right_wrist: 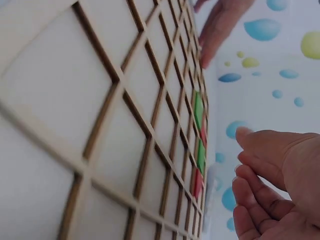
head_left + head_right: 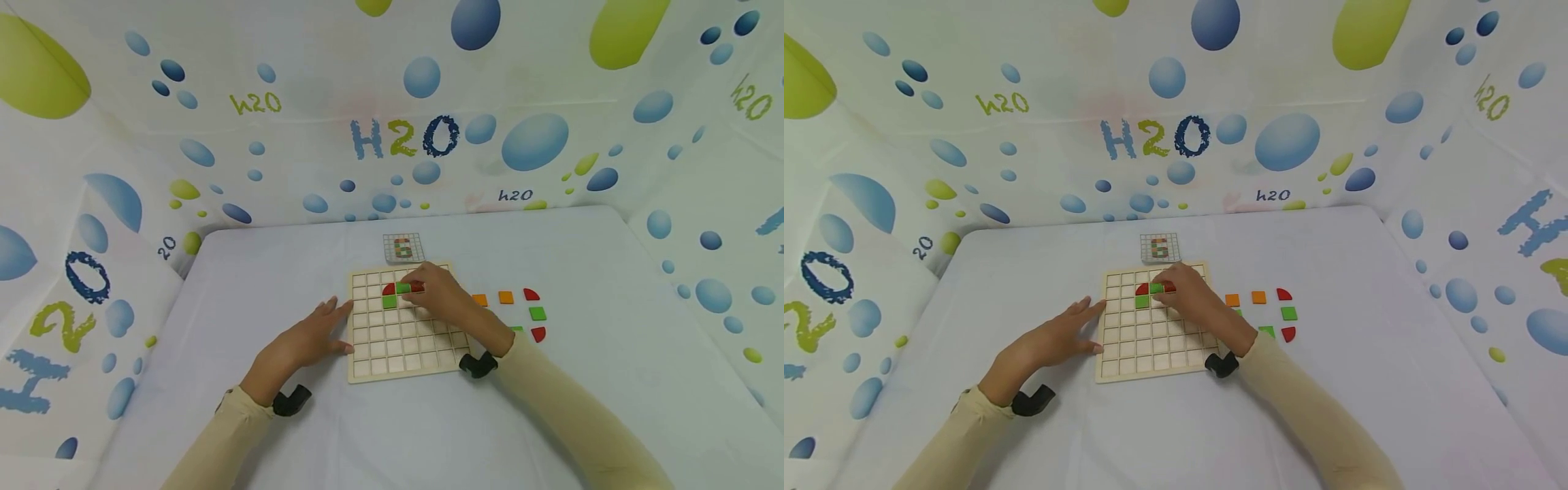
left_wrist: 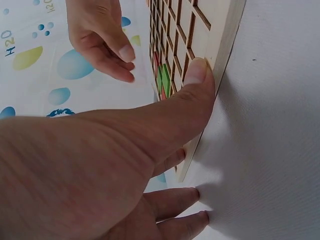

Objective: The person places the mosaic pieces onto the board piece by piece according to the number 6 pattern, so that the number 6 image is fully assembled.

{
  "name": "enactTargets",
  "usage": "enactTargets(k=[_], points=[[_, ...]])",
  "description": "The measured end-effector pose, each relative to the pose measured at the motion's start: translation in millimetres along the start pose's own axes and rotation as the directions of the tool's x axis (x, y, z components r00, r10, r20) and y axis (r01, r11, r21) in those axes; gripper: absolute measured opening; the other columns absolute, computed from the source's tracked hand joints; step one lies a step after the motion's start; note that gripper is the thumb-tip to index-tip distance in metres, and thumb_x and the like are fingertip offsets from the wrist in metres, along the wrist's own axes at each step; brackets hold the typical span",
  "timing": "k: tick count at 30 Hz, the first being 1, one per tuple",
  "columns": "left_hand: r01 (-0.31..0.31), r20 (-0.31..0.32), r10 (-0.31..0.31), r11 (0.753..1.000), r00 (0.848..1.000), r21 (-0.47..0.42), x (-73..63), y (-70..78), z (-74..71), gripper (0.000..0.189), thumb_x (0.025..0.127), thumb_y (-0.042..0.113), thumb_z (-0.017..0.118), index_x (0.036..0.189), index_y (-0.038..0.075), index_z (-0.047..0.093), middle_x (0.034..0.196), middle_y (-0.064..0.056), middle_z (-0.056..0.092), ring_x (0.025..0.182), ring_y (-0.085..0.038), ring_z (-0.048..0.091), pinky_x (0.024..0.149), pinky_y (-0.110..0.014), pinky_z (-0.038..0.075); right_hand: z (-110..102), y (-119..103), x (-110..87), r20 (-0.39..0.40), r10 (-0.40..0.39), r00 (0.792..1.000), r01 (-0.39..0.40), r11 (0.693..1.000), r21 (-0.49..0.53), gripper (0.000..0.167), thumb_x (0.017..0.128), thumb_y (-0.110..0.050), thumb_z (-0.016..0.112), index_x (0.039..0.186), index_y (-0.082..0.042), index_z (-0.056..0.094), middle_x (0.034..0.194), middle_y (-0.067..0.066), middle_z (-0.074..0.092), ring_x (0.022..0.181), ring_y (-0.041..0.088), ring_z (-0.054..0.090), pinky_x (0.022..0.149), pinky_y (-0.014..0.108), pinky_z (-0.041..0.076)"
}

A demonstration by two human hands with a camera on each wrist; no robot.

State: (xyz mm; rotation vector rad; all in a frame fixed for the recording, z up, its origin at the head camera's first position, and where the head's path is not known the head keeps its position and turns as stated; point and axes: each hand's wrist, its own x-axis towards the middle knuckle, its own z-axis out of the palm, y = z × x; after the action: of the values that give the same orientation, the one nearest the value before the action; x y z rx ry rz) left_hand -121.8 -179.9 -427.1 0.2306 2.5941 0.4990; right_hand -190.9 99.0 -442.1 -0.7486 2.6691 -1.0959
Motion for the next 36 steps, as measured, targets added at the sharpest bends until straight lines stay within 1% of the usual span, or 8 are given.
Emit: enactTargets(k=[4,11,14,20,24,27,32,36], points=[[0.004,0.003,-0.004,1.0,1.0,-0.001,-0.6,0.8,-1.1,0.097,0.092,0.035,0.082,0.169,0.016,0.026,0.175,-0.023,0.013,0.161,-0.048,0.014,0.122,-0.068,0.028,-19.3,9.6,-10.6,-0.049,0.017,0.999,-0.015,0.999,0.033,0.036,0.1,-0.018,0.076,0.133,-0.005,0.072,0.121,0.012,0.067,0.11,0.027,0.061,0.097,0.044,0.056],[0.02,0.013,-0.02,1.0,1.0,-0.004,-1.4,1.2,-2.5,0.096,0.093,0.035,0.081,0.169,0.015,0.025,0.175,-0.024,0.012,0.161,-0.048,0.012,0.122,-0.069,0.027,-50.6,32.1,-29.7,-0.105,0.106,0.989,-0.105,0.994,0.022,0.039,0.101,-0.022,0.075,0.137,-0.008,0.07,0.126,0.012,0.066,0.117,0.029,0.06,0.106,0.051,0.052],[0.02,0.016,-0.02,1.0,1.0,-0.01,-1.5,1.6,-2.1,0.097,0.093,0.036,0.081,0.169,0.015,0.025,0.175,-0.024,0.012,0.161,-0.048,0.012,0.123,-0.068,0.026,-63.7,43.1,-40.1,-0.122,0.13,0.984,-0.131,0.991,-0.002,0.04,0.101,-0.022,0.075,0.137,-0.007,0.07,0.128,0.012,0.066,0.119,0.03,0.06,0.107,0.052,0.052],[-0.004,0.019,0.004,1.0,1.0,-0.019,-1.0,5.7,-2.3,0.095,0.095,0.036,0.078,0.169,0.012,0.025,0.174,-0.026,0.012,0.16,-0.049,0.012,0.125,-0.066,0.025,-92.1,70.9,-65.8,-0.173,0.191,0.966,-0.203,0.978,-0.056,0.04,0.101,-0.02,0.075,0.139,-0.008,0.068,0.132,0.014,0.065,0.123,0.034,0.06,0.107,0.056,0.053],[0.002,0.02,-0.002,1.0,1.0,-0.01,-1.2,8.3,-3.0,0.095,0.094,0.036,0.079,0.169,0.011,0.025,0.174,-0.026,0.013,0.16,-0.049,0.013,0.125,-0.066,0.026,-107.7,93.0,-85.5,-0.17,0.251,0.953,-0.264,0.963,-0.057,0.041,0.103,-0.021,0.072,0.141,-0.007,0.066,0.135,0.017,0.063,0.127,0.038,0.058,0.105,0.058,0.054],[0.009,0.021,-0.009,1.0,1.0,0.0,-2.0,9.2,-2.9,0.095,0.095,0.036,0.079,0.169,0.011,0.025,0.174,-0.026,0.014,0.16,-0.049,0.013,0.124,-0.065,0.026,-114.3,109.9,-99.3,-0.156,0.293,0.944,-0.301,0.953,-0.034,0.043,0.105,-0.024,0.069,0.144,-0.007,0.064,0.138,0.019,0.061,0.13,0.04,0.056,0.105,0.059,0.054],[0.01,0.021,-0.011,1.0,1.0,0.014,-2.3,9.6,-3.2,0.094,0.095,0.035,0.078,0.169,0.011,0.025,0.174,-0.026,0.014,0.161,-0.048,0.014,0.124,-0.065,0.027,-116.6,132.7,-114.9,-0.136,0.334,0.933,-0.338,0.941,-0.003,0.047,0.106,-0.029,0.067,0.146,-0.005,0.061,0.14,0.022,0.059,0.131,0.042,0.053,0.107,0.061,0.051],[0.011,0.026,-0.011,1.0,1.0,0.009,-3.1,10.1,-4.6,0.094,0.095,0.036,0.078,0.169,0.01,0.025,0.174,-0.027,0.014,0.161,-0.048,0.013,0.124,-0.065,0.027,-115.2,141.0,-122.5,-0.128,0.333,0.934,-0.337,0.941,-0.013,0.048,0.105,-0.026,0.069,0.147,-0.004,0.06,0.143,0.024,0.058,0.134,0.043,0.052,0.109,0.062,0.049]])
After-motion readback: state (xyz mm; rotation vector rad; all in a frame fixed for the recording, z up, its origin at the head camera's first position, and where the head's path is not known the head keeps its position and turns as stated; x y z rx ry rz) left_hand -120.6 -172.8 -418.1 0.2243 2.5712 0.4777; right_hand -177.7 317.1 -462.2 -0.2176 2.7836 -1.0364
